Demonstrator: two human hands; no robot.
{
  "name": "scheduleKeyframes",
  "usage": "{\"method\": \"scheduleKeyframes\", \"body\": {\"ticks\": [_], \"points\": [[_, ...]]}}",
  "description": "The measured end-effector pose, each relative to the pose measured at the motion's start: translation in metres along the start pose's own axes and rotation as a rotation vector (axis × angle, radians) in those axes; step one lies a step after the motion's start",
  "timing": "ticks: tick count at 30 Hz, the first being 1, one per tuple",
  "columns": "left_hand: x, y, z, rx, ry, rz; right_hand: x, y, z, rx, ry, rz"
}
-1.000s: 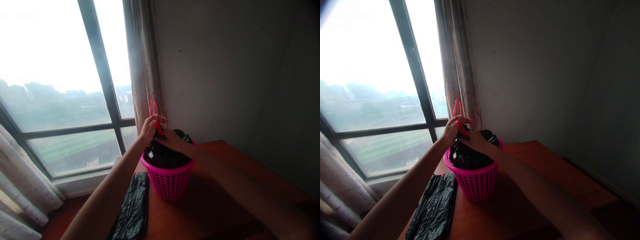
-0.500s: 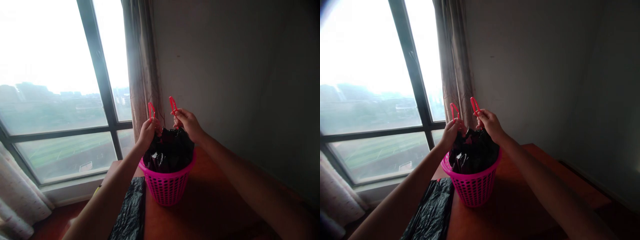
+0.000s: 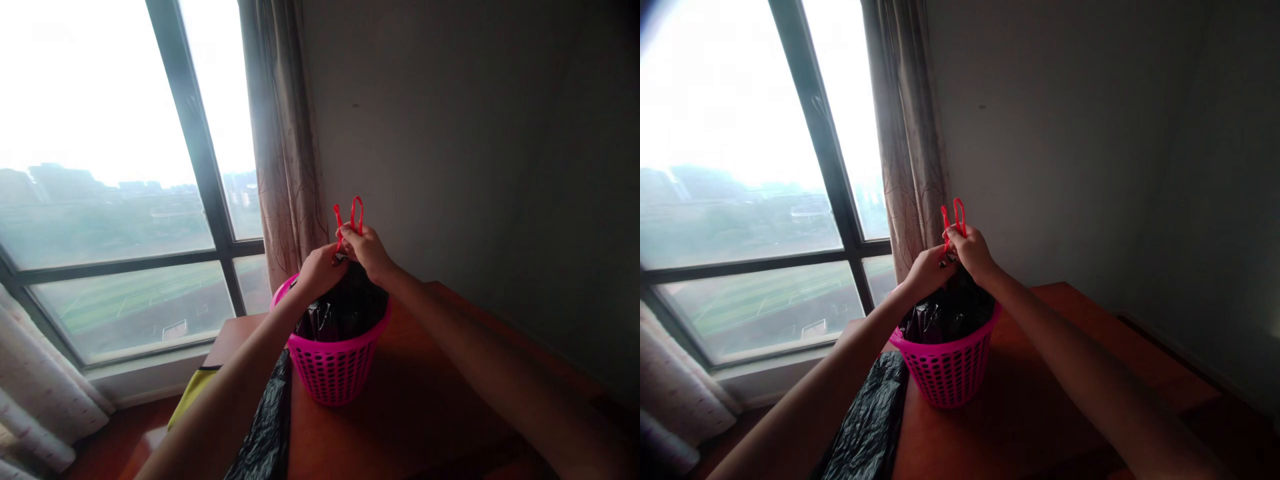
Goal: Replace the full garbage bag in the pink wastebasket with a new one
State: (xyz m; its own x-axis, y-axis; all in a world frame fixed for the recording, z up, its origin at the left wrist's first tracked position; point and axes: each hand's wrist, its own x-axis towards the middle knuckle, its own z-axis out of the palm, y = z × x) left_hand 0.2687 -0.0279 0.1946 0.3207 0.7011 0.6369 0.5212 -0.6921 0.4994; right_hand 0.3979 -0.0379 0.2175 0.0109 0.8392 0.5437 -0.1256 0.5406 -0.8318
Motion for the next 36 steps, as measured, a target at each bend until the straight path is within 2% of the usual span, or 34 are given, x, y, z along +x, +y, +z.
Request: {"method": "scheduleKeyframes", "body": {"ticks": [4, 9, 13, 15, 18, 22, 27, 30, 34, 36], "points": [[-0.011, -0.010, 0.007, -0.060, -0.218, 0.007, 0.001, 0.009, -0.001, 0.012, -0.032, 0.057], [-0.019, -0.016, -0.008, -0.321, -0.421, -0.022, 0.004, 0.024, -0.002, 0.138, -0.057, 0.071], [-0.017, -0.009, -0.013, -0.487, -0.388, -0.088, 0.005, 0.022, 0.000, 0.215, -0.151, -0.010], [-0.015, -0.004, -0.006, -0.489, -0.350, -0.111, 0.003, 0.015, 0.000, 0.182, -0.221, -0.005], [-0.014, -0.002, 0.010, -0.417, -0.341, -0.066, 0.001, 0.002, -0.002, 0.134, -0.287, 0.077], [-0.019, -0.011, 0.020, -0.168, -0.394, -0.039, -0.001, -0.008, -0.005, 0.095, -0.269, 0.148], [-0.025, -0.021, 0.004, -0.056, -0.455, -0.064, 0.001, -0.007, -0.001, 0.109, -0.186, 0.160], [-0.026, -0.016, -0.010, -0.152, -0.360, -0.006, 0.004, -0.007, 0.001, 0.137, -0.191, 0.135], [-0.026, -0.003, -0.014, -0.422, -0.047, -0.022, 0.008, -0.012, 0.002, 0.153, -0.228, 0.086], [-0.024, 0.001, -0.011, -0.511, 0.047, -0.062, 0.008, -0.015, 0.002, 0.126, -0.185, 0.060]]}}
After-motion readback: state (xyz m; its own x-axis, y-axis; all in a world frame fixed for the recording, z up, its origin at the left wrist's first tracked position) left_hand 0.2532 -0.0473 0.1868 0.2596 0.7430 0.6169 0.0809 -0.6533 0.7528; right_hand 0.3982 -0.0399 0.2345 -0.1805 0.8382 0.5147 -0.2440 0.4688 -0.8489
